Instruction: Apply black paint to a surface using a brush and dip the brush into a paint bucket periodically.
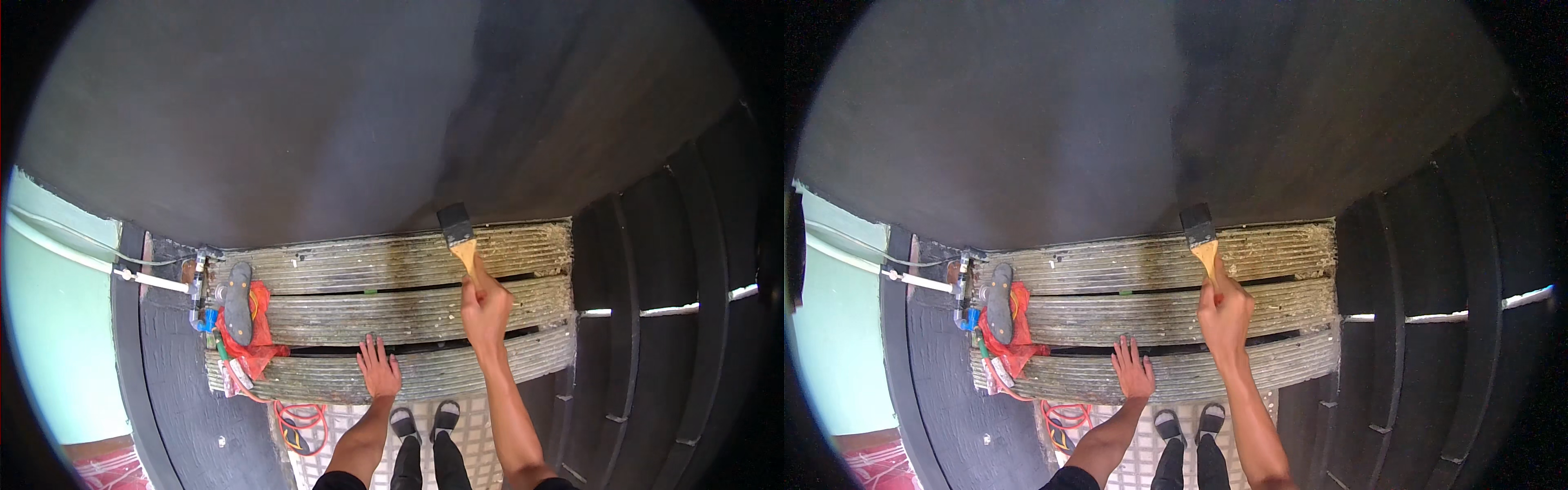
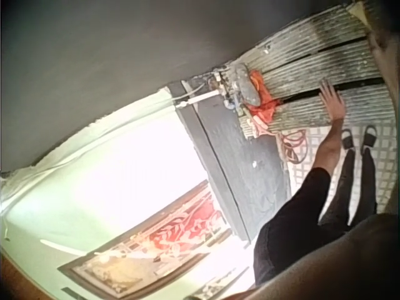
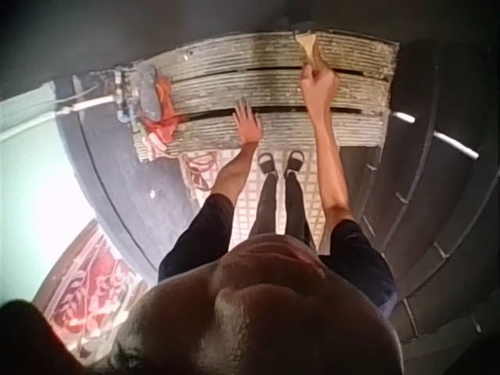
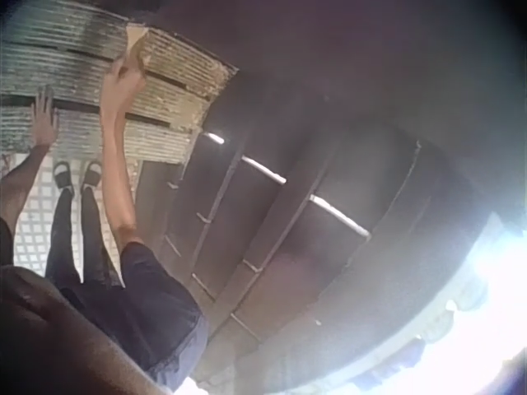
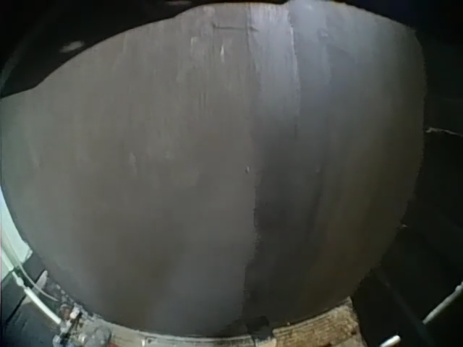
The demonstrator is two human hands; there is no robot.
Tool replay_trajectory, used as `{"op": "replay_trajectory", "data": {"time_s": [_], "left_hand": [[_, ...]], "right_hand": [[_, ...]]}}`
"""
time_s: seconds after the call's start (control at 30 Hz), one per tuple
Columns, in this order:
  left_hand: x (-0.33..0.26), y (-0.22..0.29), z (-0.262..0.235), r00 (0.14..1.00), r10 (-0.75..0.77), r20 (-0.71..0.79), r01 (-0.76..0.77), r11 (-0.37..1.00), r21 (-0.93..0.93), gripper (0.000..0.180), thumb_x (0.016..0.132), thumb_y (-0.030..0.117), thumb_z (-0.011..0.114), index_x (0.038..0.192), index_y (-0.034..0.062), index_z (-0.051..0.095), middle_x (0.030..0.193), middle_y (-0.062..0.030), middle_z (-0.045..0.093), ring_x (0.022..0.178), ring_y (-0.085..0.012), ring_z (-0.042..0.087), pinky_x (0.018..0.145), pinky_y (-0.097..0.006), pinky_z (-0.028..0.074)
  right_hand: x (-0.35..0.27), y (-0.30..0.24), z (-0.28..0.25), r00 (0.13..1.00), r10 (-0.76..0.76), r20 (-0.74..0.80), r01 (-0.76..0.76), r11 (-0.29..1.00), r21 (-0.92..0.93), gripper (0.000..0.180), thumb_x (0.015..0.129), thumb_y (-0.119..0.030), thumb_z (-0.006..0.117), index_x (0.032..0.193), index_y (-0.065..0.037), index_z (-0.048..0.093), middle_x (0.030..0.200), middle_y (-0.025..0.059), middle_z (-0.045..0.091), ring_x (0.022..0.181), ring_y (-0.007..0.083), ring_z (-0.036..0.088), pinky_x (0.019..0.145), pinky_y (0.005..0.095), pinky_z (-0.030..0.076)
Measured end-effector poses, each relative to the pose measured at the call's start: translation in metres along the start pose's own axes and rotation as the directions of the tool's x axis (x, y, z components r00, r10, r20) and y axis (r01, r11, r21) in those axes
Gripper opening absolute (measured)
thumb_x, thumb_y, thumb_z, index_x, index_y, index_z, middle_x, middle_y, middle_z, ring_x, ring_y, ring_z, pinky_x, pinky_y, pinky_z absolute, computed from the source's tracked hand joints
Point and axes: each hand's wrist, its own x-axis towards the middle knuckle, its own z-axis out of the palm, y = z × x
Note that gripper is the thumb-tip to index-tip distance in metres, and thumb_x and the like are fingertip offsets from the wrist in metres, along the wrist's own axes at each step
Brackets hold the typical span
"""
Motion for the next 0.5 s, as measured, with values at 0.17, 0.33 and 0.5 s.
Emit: {"op": "replay_trajectory", "data": {"time_s": [0.17,0.33,0.5], "left_hand": [[0.002,-0.005,-0.005,1.0,-0.011,-0.013,0.011,1.0,0.01,0.06,0.099,0.026,0.047,0.153,0.0028,0.037,0.164,-0.02,0.025,0.151,-0.0433,0.02,0.122,-0.057,0.015],[0.0,-0.006,0.0,1.0,-0.005,-0.01,0.005,1.0,0.016,0.06,0.098,0.025,0.048,0.153,0.0018,0.037,0.165,-0.0202,0.025,0.152,-0.0439,0.019,0.122,-0.057,0.014],[0.004,0.0,-0.003,1.0,-0.009,-0.006,0.009,1.0,0.0,0.061,0.098,0.025,0.048,0.153,0.002,0.037,0.164,-0.0202,0.025,0.152,-0.044,0.019,0.122,-0.057,0.014]], "right_hand": [[0.012,-0.103,-0.069,0.879,-0.375,-0.294,0.422,0.899,0.114,0.057,0.085,0.012,0.059,0.141,-0.001,0.059,0.081,0.0099,0.061,0.066,0.0109,0.053,0.053,0.0272,0.041],[0.049,-0.149,-0.083,0.731,-0.558,-0.394,0.599,0.8,-0.021,0.062,0.081,0.019,0.058,0.139,-0.001,0.06,0.081,0.01,0.056,0.067,0.0159,0.054,0.058,0.0284,0.042],[0.042,-0.076,-0.024,0.895,-0.403,-0.189,0.396,0.915,-0.075,0.061,0.084,0.017,0.055,0.141,-0.002,0.058,0.08,0.0147,0.056,0.066,0.0206,0.056,0.059,0.0345,0.044]]}}
